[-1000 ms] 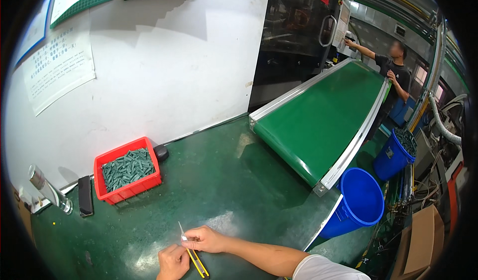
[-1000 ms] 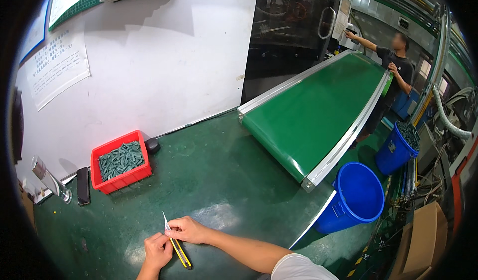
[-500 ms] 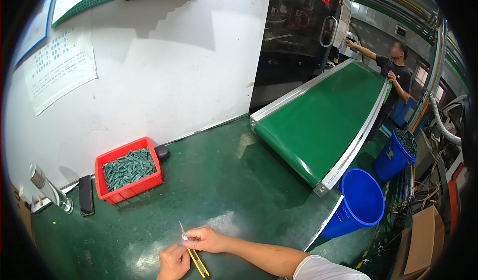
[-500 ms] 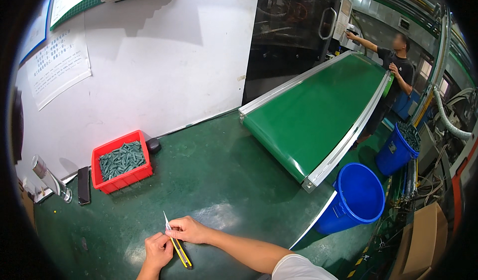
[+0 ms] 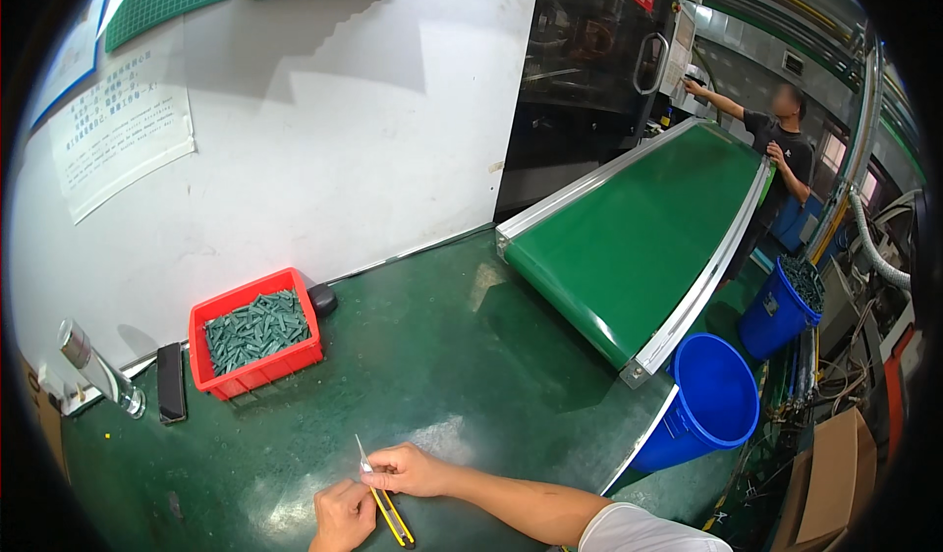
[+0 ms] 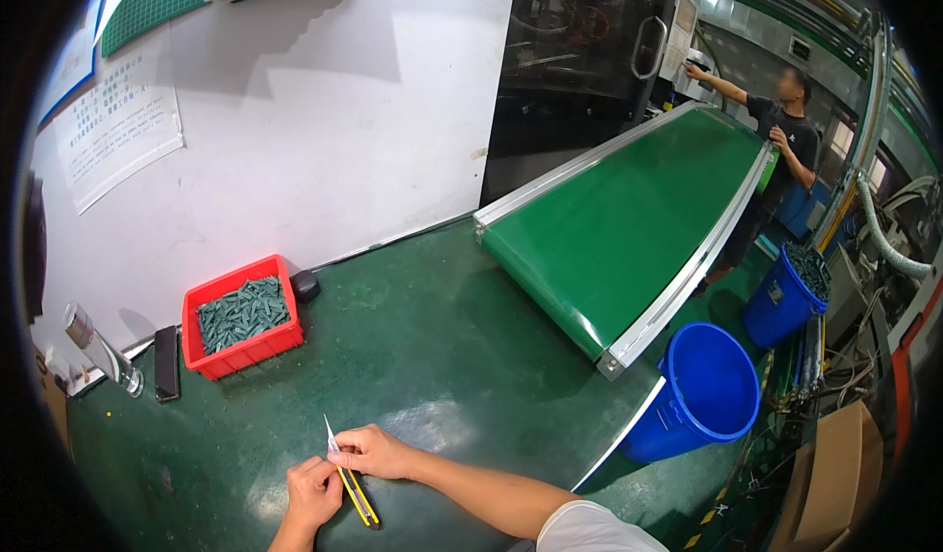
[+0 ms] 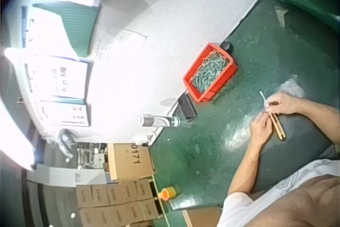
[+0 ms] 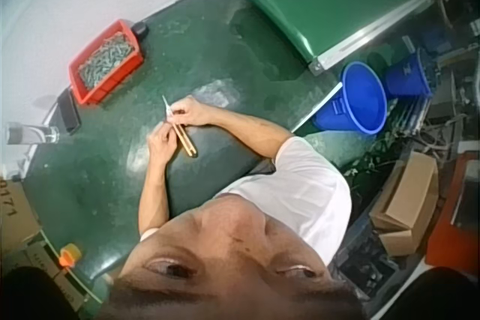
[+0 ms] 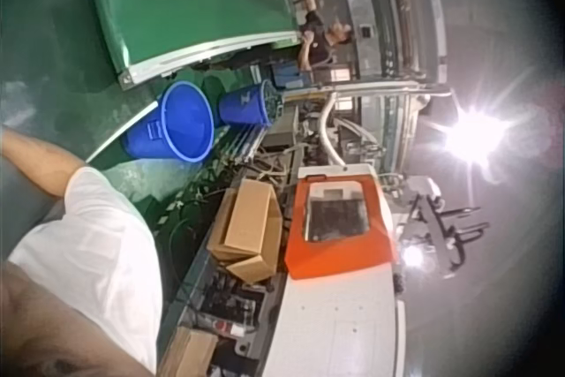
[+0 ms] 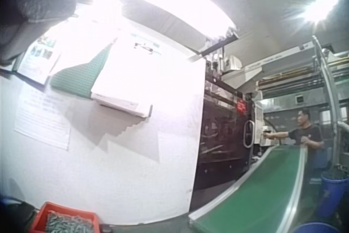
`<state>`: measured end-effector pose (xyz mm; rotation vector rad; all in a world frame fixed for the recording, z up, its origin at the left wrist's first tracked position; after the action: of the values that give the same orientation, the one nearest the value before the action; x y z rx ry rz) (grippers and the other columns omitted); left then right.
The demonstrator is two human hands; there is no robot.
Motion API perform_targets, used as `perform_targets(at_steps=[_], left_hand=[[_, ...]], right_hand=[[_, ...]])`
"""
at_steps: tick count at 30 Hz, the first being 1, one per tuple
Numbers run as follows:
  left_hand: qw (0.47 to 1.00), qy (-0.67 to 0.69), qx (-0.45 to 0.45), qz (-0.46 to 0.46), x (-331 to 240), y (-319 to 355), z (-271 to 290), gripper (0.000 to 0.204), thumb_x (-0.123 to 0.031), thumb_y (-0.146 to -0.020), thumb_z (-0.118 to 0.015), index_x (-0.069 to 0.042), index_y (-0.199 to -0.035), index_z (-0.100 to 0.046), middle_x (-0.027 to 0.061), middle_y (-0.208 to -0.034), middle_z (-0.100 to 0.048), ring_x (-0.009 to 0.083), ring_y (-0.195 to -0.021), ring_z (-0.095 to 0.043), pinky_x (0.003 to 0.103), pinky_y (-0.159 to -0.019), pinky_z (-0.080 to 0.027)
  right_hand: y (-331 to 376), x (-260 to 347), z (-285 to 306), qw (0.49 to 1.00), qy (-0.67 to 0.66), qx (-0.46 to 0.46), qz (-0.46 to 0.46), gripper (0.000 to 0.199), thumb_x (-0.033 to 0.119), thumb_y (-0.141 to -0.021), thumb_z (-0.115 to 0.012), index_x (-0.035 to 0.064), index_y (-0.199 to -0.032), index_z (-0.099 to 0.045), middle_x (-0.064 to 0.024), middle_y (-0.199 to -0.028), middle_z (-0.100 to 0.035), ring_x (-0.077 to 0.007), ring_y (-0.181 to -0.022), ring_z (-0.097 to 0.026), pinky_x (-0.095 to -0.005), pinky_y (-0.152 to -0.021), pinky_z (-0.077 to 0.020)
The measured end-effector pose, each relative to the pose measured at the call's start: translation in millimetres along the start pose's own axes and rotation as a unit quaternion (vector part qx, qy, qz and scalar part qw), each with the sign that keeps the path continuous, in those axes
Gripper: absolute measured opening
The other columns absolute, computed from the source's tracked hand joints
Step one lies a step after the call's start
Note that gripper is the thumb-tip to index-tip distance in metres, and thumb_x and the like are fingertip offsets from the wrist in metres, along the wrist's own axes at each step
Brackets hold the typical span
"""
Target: The recorder gathers green plastic U-shaped parts from a workstation, packs them into a box, seals the box with tape, and moves to another station to inspect and deburr similar parts using a utility knife.
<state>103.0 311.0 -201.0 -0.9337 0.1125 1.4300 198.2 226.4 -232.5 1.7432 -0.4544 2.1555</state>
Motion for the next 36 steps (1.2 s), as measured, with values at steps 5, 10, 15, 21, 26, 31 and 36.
perform_targets(at_steps=[5, 10, 15, 21, 26, 31, 36], left_hand=[[1.000, 0.009, -0.001, 0.004, 0.9, -0.1, 0.2, 0.005, 0.001, -0.068, -0.057, -0.002, -0.065, -0.060, 0.0119, -0.056, -0.051, 0.0291, -0.048, -0.052, 0.037, -0.045, -0.041], [1.000, 0.005, 0.004, 0.006, -0.4, -0.7, 0.7, 0.005, 0.001, -0.068, -0.057, -0.002, -0.065, -0.060, 0.0116, -0.055, -0.051, 0.0287, -0.048, -0.052, 0.037, -0.045, -0.041], [1.000, 0.000, 0.004, 0.001, 0.5, -0.5, 0.6, 0.004, 0.001, -0.068, -0.058, -0.002, -0.066, -0.061, 0.0114, -0.055, -0.050, 0.0283, -0.047, -0.052, 0.037, -0.044, -0.041], [1.000, -0.001, 0.008, 0.004, 1.6, 0.4, 0.2, 0.005, 0.000, -0.068, -0.059, -0.003, -0.069, -0.063, 0.0105, -0.055, -0.050, 0.0275, -0.047, -0.052, 0.036, -0.044, -0.041], [1.000, 0.010, 0.001, 0.000, -3.1, -1.8, 1.6, 0.009, -0.001, -0.069, -0.060, -0.005, -0.074, -0.066, 0.0092, -0.054, -0.050, 0.0255, -0.046, -0.051, 0.035, -0.045, -0.041], [1.000, 0.001, 0.011, 0.020, -4.0, -3.4, 3.1, 0.008, -0.002, -0.071, -0.061, -0.006, -0.075, -0.067, 0.0087, -0.053, -0.049, 0.0242, -0.045, -0.051, 0.034, -0.044, -0.041], [1.000, 0.013, 0.006, 0.021, -6.1, -3.2, 4.2, 0.009, -0.001, -0.071, -0.061, -0.005, -0.076, -0.067, 0.0090, -0.054, -0.050, 0.0244, -0.046, -0.051, 0.034, -0.045, -0.040]], right_hand=[[0.2, 1.7, -0.5, 1.000, -0.009, 0.000, 0.000, 0.027, 0.029, -0.090, -0.059, 0.0026, -0.083, -0.058, 0.0024, -0.063, -0.047, -0.0058, -0.059, -0.041, -0.0246, -0.051, -0.0345], [0.1, 1.9, 0.3, 1.000, 0.000, 0.002, 0.001, 0.027, 0.029, -0.091, -0.059, 0.0025, -0.084, -0.059, 0.0024, -0.064, -0.048, -0.0057, -0.059, -0.041, -0.0246, -0.051, -0.0350], [-0.3, -1.4, -0.9, 1.000, -0.001, 0.004, -0.003, 0.027, 0.029, -0.091, -0.059, 0.0026, -0.084, -0.059, 0.0025, -0.064, -0.048, -0.0057, -0.059, -0.041, -0.0245, -0.052, -0.0351], [-0.4, -2.2, 0.2, 1.000, -0.005, 0.015, -0.022, 0.027, 0.030, -0.091, -0.058, 0.0033, -0.084, -0.059, 0.0019, -0.065, -0.051, -0.0055, -0.060, -0.045, -0.0233, -0.052, -0.0370], [-2.1, -19.9, 4.5, 0.991, -0.122, -0.028, -0.040, 0.022, 0.025, -0.095, -0.052, 0.0037, -0.091, -0.055, -0.0022, -0.073, -0.058, -0.0064, -0.066, -0.054, -0.0219, -0.055, -0.0427], [17.1, 9.2, 39.4, 0.939, -0.142, -0.274, 0.154, 0.022, 0.022, -0.098, -0.044, 0.0017, -0.101, -0.051, -0.0079, -0.089, -0.062, -0.0138, -0.075, -0.061, -0.0263, -0.062, -0.0484], [22.1, 22.9, 37.1, 0.912, 0.121, -0.282, 0.273, 0.021, 0.020, -0.093, -0.055, -0.0008, -0.097, -0.055, -0.0097, -0.086, -0.063, -0.0172, -0.071, -0.063, -0.0269, -0.062, -0.0492]])
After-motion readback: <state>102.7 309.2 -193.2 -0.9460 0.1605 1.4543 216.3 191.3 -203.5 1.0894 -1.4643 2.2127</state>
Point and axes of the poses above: each hand's wrist, its own y-axis away from the middle knuckle, its own z-axis out of the back of the hand, x = y × z, the point moved 6 cm from there along -y, towards the middle knuckle
